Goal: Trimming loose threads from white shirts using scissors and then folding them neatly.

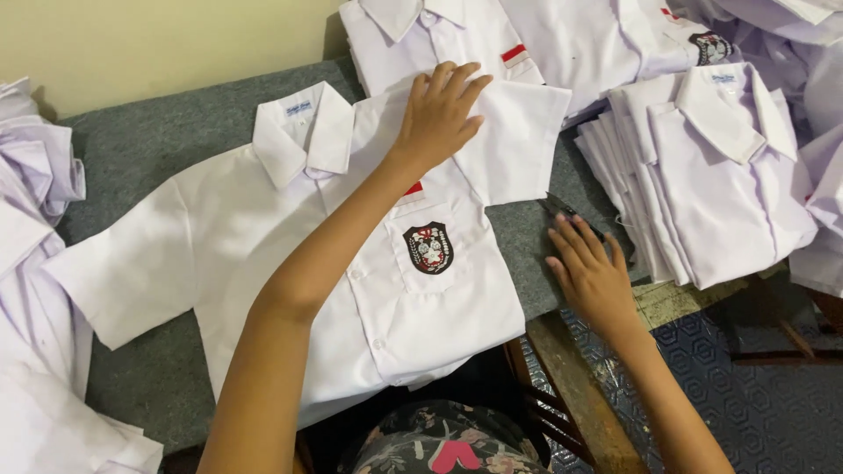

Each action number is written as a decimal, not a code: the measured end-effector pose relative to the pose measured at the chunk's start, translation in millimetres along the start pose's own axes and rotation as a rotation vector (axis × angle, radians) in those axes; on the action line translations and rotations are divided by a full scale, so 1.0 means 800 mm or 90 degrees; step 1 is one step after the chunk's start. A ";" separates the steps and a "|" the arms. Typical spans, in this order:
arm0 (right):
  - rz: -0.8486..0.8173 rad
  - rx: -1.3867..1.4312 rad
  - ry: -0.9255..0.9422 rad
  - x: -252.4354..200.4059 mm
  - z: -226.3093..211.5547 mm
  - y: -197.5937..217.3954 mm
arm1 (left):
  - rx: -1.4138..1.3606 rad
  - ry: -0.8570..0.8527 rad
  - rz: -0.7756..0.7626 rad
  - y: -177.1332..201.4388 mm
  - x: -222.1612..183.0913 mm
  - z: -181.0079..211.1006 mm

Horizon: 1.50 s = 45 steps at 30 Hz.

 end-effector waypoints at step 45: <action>-0.482 0.622 -0.195 0.063 -0.233 -0.008 | -0.498 0.775 0.162 0.202 -0.187 -0.313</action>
Point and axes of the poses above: each hand's wrist, its own x-axis towards the middle knuckle, its own y-axis out of the back of the hand, z = x × y, the point moved 6 cm from there along x, towards the middle knuckle, and after that the axes turned 11 degrees about z, right-handed, at the moved point
